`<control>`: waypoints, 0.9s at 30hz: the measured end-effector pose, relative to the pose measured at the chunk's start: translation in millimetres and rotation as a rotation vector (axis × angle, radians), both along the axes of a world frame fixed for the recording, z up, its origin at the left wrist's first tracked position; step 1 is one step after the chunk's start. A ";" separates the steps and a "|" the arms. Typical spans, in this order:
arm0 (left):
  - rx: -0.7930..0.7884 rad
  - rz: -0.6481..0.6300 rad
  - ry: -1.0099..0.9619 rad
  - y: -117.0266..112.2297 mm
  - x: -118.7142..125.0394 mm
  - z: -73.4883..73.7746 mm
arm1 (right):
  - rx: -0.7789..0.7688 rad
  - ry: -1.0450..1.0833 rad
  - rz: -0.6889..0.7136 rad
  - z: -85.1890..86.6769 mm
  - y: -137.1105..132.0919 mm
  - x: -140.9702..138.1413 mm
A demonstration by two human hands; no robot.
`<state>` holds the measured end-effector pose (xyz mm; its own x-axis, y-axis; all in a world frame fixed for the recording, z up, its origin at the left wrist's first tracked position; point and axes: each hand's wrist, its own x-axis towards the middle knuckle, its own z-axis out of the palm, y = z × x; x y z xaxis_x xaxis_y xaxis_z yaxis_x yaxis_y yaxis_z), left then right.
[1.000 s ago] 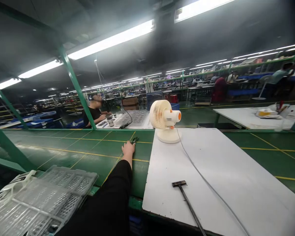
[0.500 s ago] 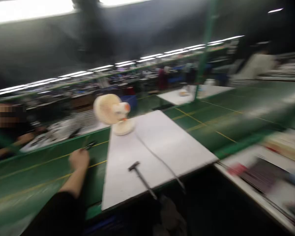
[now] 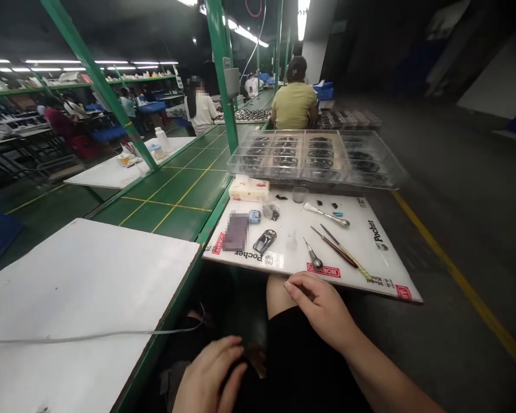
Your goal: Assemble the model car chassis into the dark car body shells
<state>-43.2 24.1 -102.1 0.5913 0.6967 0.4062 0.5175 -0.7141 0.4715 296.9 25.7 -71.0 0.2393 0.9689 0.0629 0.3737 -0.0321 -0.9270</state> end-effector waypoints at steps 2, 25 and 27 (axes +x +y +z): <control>0.033 0.097 -0.007 30.8 36.2 9.3 | 0.026 -0.016 -0.036 -6.4 -5.2 6.5; -0.267 0.357 -0.069 132.7 176.7 48.7 | -0.079 0.132 -0.158 -14.5 -41.6 25.6; -0.408 0.331 -0.228 100.1 148.3 49.4 | -0.098 0.170 -0.155 -15.7 -41.0 18.6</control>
<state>105.1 124.2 -52.7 0.2433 0.9571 0.1575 0.5356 -0.2679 0.8008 315.5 -15.4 -86.8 0.3842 0.9195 -0.0831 0.1961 -0.1693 -0.9659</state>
